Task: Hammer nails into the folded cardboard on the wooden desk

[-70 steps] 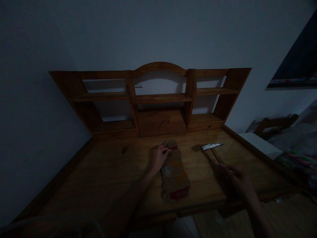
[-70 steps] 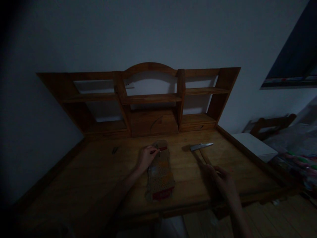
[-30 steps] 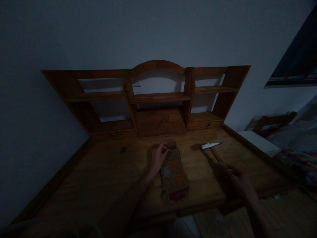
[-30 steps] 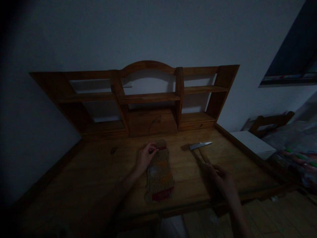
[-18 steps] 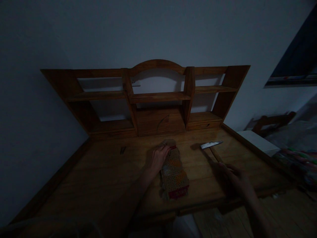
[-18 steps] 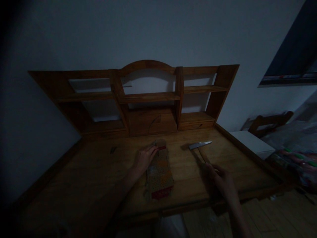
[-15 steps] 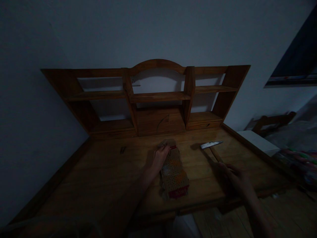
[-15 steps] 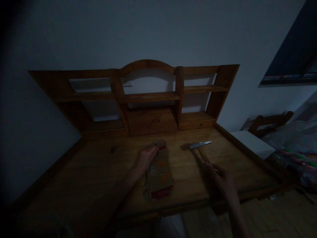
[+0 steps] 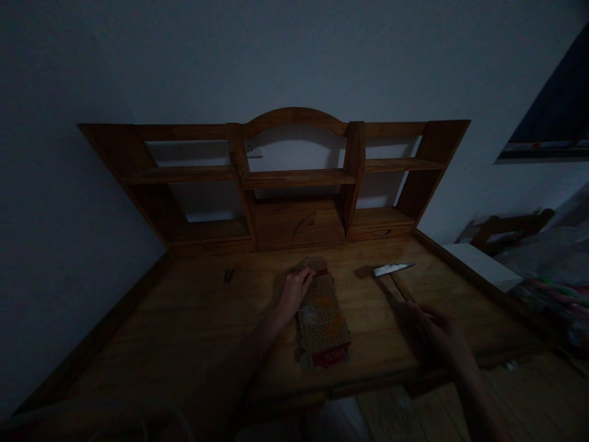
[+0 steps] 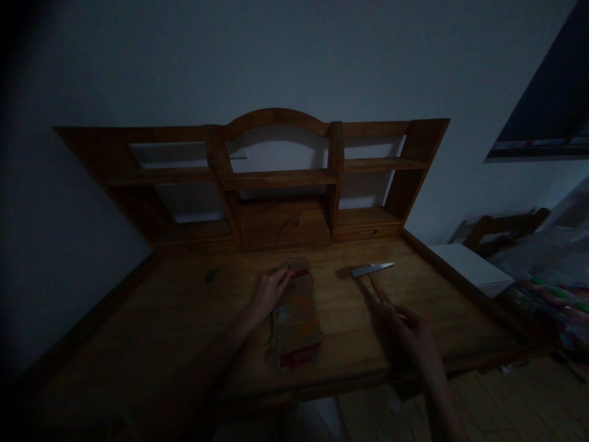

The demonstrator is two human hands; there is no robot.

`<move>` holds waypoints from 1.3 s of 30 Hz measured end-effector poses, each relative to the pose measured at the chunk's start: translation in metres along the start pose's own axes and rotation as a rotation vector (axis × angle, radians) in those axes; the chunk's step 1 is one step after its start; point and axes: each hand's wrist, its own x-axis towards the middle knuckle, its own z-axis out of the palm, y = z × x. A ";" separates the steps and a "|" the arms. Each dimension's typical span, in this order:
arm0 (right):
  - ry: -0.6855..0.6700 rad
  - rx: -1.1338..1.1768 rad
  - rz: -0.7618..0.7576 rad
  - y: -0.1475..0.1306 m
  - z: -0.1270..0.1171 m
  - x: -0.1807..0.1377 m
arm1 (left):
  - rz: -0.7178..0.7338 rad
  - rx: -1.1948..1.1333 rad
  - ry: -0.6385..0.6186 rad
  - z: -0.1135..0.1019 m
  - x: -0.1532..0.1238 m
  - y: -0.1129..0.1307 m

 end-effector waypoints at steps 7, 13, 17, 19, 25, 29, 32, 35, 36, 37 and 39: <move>-0.021 0.055 0.002 0.006 0.002 0.003 | 0.003 0.003 -0.012 -0.002 -0.001 0.004; -0.032 0.015 0.022 -0.006 -0.002 -0.004 | 0.027 -0.023 0.024 0.004 -0.002 -0.002; -0.052 0.042 0.019 -0.009 -0.003 -0.006 | 0.038 -0.052 0.111 0.004 -0.004 -0.005; -0.051 0.045 0.012 -0.009 -0.002 -0.006 | 0.030 -0.086 0.143 -0.001 -0.005 -0.003; -0.031 0.036 0.018 -0.005 -0.002 -0.005 | 0.016 -0.177 0.161 -0.012 -0.006 -0.001; -0.017 0.067 -0.036 -0.007 -0.002 -0.006 | -0.035 -0.207 0.187 -0.010 -0.006 -0.007; -0.027 0.055 -0.040 -0.009 -0.002 -0.007 | -0.079 -0.170 0.231 -0.012 -0.006 -0.007; -0.031 0.040 -0.014 -0.008 -0.002 -0.008 | -0.090 -0.098 0.279 -0.018 -0.003 -0.005; -0.027 0.034 -0.005 -0.007 -0.002 -0.007 | -0.095 -0.077 0.298 -0.021 -0.002 -0.005; -0.025 0.029 0.005 -0.006 -0.002 -0.006 | -0.106 -0.058 0.320 -0.024 -0.001 -0.005; -0.036 0.037 0.018 -0.002 -0.001 -0.003 | -0.138 -0.023 0.370 -0.031 0.002 -0.006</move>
